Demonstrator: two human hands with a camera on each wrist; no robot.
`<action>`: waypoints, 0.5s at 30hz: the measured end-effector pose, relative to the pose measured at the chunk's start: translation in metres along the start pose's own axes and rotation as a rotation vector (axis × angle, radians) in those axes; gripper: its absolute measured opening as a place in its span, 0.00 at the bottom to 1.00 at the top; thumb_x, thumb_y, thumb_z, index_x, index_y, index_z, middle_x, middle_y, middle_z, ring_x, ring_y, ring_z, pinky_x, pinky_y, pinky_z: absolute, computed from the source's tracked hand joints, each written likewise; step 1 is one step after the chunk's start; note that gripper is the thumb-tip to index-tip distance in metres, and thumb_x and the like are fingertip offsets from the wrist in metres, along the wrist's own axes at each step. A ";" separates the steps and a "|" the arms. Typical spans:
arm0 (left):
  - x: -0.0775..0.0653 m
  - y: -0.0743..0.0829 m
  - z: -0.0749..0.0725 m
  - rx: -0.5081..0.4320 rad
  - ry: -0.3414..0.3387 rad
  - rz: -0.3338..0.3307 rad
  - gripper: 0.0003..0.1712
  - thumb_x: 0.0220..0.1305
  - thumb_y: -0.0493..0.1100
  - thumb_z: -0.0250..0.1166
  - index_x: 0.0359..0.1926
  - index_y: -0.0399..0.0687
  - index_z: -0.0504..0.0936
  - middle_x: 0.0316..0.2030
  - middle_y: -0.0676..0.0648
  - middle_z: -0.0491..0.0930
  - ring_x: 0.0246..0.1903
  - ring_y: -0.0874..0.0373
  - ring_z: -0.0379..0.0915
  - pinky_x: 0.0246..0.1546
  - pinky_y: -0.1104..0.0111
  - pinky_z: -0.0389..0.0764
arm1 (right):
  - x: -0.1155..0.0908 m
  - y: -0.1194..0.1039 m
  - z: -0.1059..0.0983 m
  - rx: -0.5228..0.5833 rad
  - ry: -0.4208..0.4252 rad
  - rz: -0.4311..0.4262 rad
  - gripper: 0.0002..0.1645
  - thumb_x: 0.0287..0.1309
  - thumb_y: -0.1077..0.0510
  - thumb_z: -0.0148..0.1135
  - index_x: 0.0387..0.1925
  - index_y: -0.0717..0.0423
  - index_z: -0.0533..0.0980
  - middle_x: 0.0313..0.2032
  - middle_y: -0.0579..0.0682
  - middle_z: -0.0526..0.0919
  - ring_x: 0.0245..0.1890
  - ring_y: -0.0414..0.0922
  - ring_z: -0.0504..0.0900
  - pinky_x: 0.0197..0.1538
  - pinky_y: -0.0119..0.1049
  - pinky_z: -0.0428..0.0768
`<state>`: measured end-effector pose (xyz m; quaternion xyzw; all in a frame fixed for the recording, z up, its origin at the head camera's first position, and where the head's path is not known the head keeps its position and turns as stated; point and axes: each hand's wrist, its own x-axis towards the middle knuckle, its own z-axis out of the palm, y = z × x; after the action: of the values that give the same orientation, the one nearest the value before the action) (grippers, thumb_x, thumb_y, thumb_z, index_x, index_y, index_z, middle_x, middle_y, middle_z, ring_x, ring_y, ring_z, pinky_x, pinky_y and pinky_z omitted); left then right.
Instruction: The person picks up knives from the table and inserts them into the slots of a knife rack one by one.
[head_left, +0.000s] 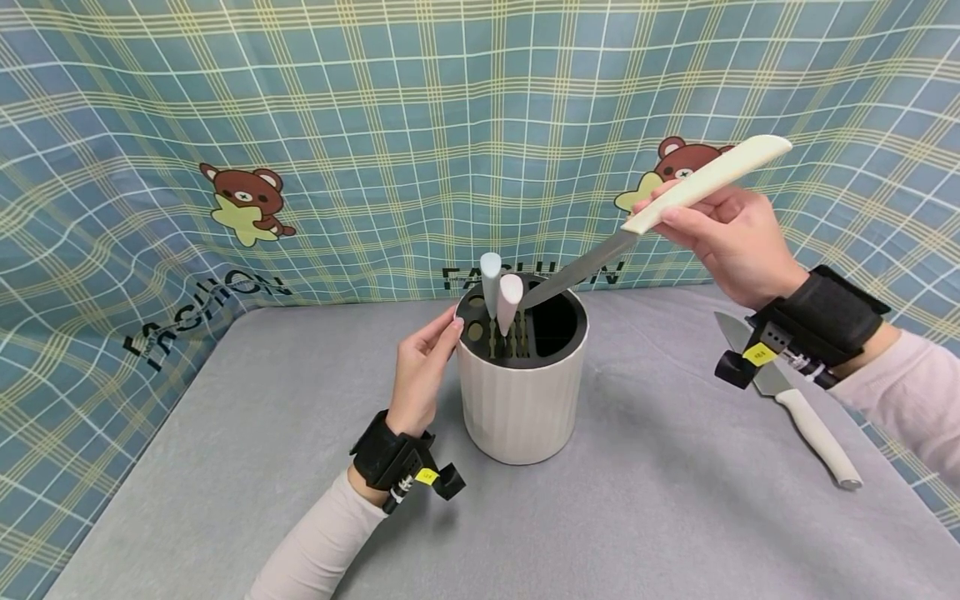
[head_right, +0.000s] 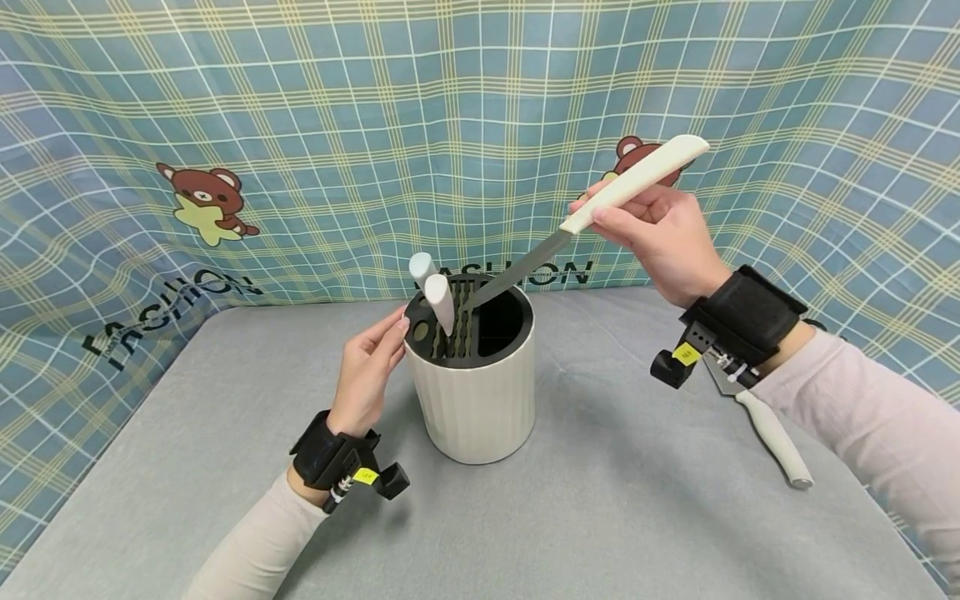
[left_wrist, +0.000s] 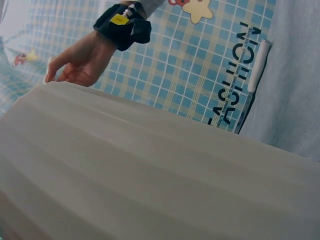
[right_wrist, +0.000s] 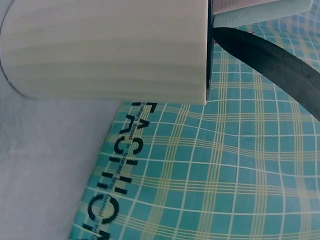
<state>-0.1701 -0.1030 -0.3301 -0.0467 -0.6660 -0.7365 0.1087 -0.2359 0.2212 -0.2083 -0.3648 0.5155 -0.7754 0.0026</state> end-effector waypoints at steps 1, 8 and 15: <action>0.000 0.000 0.000 -0.001 -0.002 0.001 0.25 0.72 0.42 0.58 0.66 0.39 0.70 0.65 0.42 0.71 0.64 0.55 0.68 0.64 0.68 0.74 | 0.001 -0.001 0.001 -0.025 -0.005 -0.003 0.16 0.63 0.80 0.47 0.49 0.77 0.75 0.44 0.62 0.85 0.50 0.51 0.84 0.61 0.38 0.79; 0.001 0.000 0.000 0.002 0.001 0.007 0.25 0.72 0.42 0.58 0.66 0.39 0.71 0.64 0.42 0.71 0.63 0.55 0.68 0.64 0.67 0.75 | 0.006 -0.008 0.014 -0.220 -0.007 -0.001 0.15 0.61 0.78 0.54 0.50 0.75 0.75 0.43 0.57 0.86 0.49 0.48 0.85 0.58 0.32 0.81; 0.000 0.000 0.000 -0.006 -0.002 0.002 0.25 0.71 0.42 0.58 0.66 0.40 0.71 0.64 0.42 0.72 0.63 0.55 0.69 0.63 0.70 0.75 | 0.012 -0.013 0.025 -0.378 -0.059 0.004 0.13 0.61 0.74 0.57 0.47 0.74 0.76 0.41 0.55 0.87 0.51 0.44 0.83 0.50 0.29 0.81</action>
<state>-0.1699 -0.1034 -0.3302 -0.0487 -0.6638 -0.7384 0.1087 -0.2252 0.2030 -0.1859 -0.3802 0.6526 -0.6535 -0.0493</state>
